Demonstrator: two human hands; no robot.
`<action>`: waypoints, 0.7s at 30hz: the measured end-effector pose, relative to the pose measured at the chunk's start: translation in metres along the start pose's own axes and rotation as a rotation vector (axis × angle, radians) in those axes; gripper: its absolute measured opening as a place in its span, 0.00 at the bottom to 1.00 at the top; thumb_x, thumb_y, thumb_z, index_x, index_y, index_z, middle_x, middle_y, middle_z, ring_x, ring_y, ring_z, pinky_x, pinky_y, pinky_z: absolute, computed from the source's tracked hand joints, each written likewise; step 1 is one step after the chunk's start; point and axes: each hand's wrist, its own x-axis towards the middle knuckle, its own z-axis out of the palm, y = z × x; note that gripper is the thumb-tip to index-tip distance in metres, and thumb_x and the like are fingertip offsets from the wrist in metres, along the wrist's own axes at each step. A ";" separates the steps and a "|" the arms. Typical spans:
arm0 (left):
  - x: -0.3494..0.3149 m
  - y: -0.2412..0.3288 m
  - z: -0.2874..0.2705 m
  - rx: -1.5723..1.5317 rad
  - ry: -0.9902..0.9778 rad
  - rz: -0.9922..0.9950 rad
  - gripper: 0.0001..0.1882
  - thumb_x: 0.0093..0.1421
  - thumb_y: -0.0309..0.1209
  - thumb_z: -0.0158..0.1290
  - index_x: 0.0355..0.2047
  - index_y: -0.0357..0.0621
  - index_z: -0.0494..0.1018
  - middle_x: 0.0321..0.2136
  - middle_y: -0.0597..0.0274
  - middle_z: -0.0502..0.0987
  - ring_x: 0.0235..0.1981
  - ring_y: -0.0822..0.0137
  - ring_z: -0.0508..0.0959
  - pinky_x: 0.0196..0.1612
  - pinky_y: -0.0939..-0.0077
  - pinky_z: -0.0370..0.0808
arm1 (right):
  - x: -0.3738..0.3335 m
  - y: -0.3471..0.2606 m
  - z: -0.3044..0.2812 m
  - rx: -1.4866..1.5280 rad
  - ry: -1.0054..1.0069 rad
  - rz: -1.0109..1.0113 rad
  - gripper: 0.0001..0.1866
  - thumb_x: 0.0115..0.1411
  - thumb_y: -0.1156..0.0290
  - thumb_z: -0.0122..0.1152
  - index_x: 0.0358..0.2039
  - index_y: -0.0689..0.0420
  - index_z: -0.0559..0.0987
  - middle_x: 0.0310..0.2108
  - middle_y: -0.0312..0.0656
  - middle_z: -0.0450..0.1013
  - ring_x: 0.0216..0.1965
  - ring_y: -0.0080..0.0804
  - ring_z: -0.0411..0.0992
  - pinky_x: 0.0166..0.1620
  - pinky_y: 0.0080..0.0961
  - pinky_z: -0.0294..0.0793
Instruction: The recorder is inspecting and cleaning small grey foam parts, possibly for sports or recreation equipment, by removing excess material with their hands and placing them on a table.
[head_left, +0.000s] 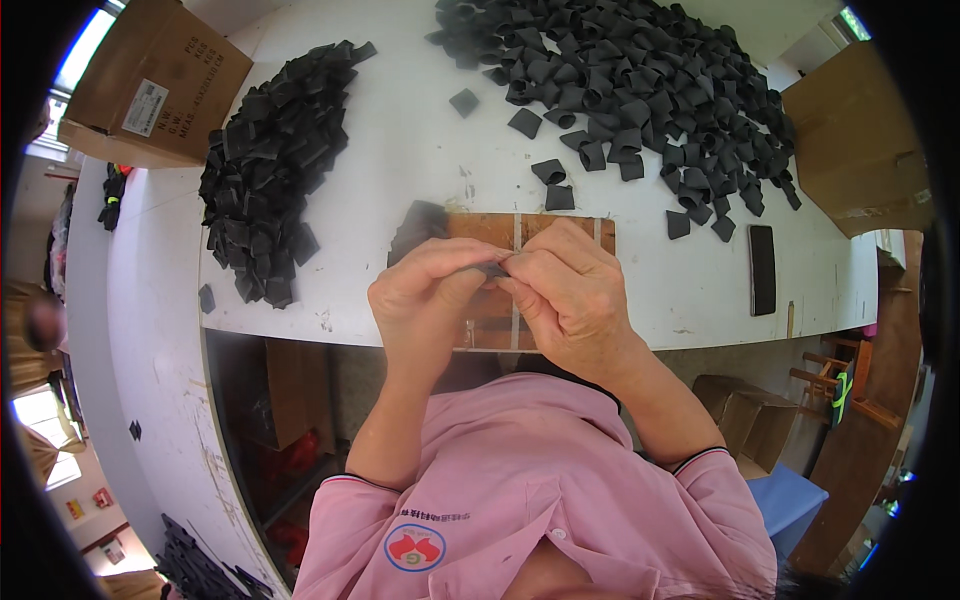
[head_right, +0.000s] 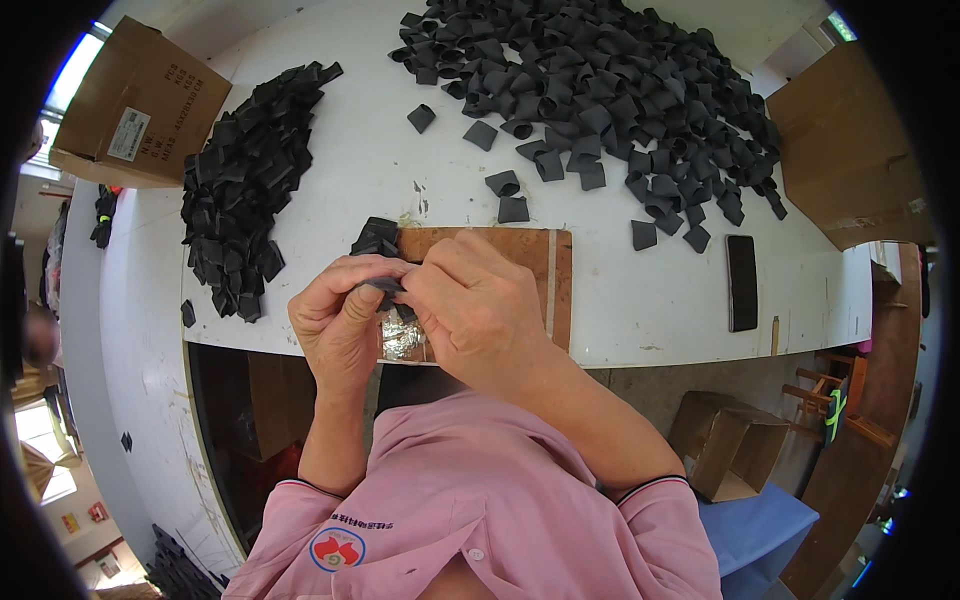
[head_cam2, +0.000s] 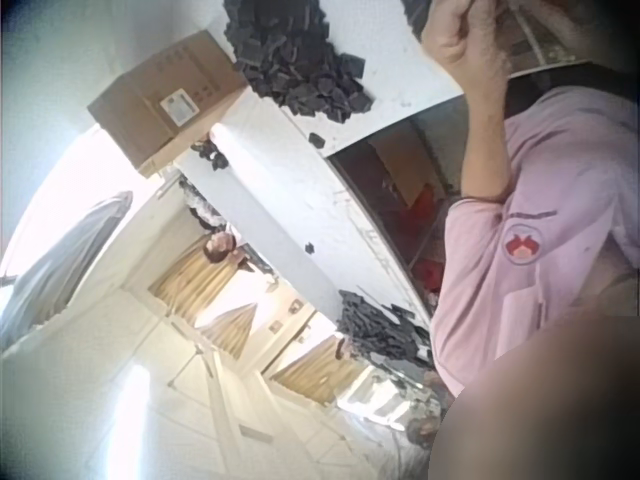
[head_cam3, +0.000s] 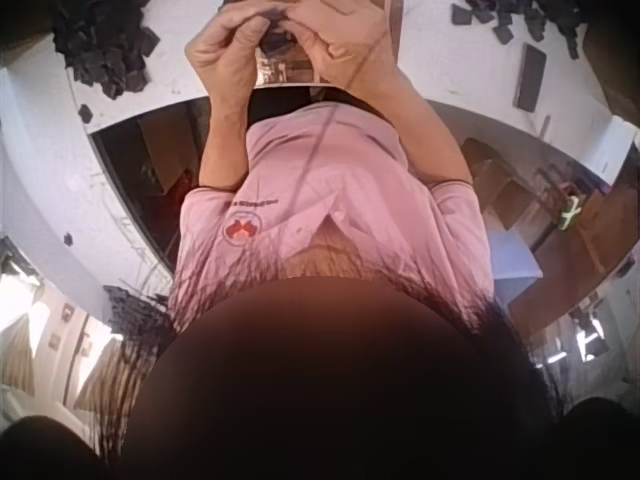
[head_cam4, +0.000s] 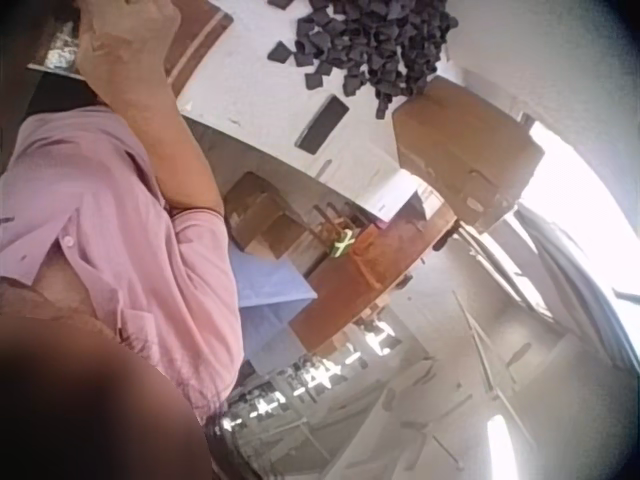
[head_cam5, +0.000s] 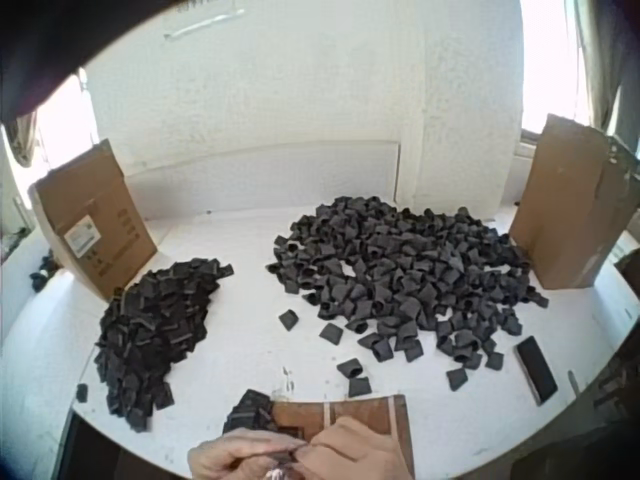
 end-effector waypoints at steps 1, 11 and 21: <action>-0.001 0.002 0.000 0.054 -0.005 0.007 0.07 0.49 0.14 0.48 0.28 0.34 0.74 0.28 0.57 0.76 0.30 0.70 0.75 0.33 0.83 0.72 | -0.001 0.001 0.003 -0.016 0.020 -0.022 0.07 0.39 0.79 0.58 0.19 0.58 0.69 0.18 0.37 0.61 0.21 0.33 0.63 0.20 0.26 0.63; -0.037 -0.057 -0.024 0.655 0.186 -0.006 0.10 0.50 0.23 0.51 0.35 0.38 0.70 0.31 0.56 0.72 0.29 0.65 0.74 0.32 0.78 0.70 | 0.028 0.016 -0.037 0.823 0.055 0.713 0.09 0.54 0.70 0.56 0.28 0.65 0.74 0.22 0.33 0.71 0.23 0.13 0.65 0.23 0.12 0.63; -0.031 -0.114 -0.023 1.427 -0.211 -0.009 0.11 0.43 0.23 0.54 0.29 0.35 0.69 0.32 0.51 0.68 0.34 0.54 0.70 0.36 0.66 0.68 | -0.083 0.022 0.007 0.439 -0.164 0.835 0.12 0.56 0.67 0.54 0.31 0.65 0.75 0.18 0.36 0.69 0.19 0.18 0.63 0.23 0.17 0.63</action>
